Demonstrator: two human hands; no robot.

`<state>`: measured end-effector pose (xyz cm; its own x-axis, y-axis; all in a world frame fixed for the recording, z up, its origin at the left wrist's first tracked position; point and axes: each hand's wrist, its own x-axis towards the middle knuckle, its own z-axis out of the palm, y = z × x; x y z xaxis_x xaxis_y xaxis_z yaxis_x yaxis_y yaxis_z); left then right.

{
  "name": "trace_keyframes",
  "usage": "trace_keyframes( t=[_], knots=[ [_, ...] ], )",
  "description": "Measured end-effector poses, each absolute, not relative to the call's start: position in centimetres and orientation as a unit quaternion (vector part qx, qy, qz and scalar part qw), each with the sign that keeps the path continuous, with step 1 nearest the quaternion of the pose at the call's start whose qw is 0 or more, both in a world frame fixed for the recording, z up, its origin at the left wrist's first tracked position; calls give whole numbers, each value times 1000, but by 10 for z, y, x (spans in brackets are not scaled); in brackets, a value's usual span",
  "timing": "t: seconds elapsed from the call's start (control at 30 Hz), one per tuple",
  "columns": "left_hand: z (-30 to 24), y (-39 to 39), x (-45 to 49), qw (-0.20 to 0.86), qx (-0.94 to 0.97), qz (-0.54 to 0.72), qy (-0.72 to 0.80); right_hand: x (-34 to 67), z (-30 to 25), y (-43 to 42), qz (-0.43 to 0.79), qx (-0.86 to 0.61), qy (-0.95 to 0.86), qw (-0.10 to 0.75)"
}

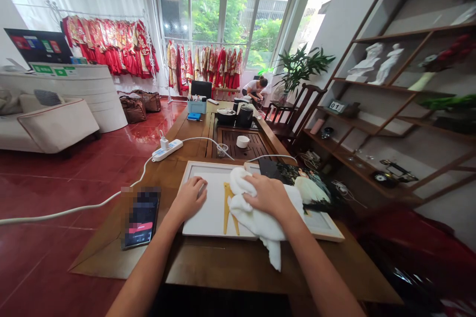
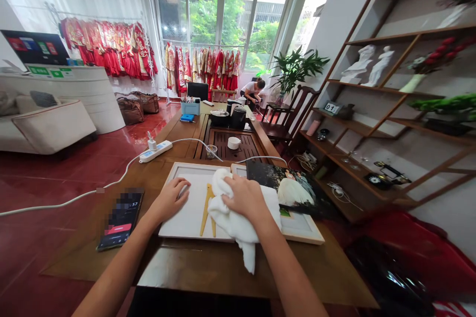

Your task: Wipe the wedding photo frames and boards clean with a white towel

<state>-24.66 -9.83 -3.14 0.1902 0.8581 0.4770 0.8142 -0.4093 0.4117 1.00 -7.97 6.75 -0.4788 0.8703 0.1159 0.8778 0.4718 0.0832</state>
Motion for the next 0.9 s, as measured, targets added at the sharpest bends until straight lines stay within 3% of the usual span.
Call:
trace_keyframes(
  t=[0.17, 0.6, 0.9],
  knots=[
    [-31, -98, -247, 31, 775, 323, 542, 13, 68, -77, -64, -528, -846, 22],
    [-30, -99, -248, 59, 783, 316, 532, -39, 74, -134, -1, -339, -940, 24],
    [-32, -98, -247, 37, 775, 326, 539, 0, 74, -84, -73, -506, -859, -3]
  ],
)
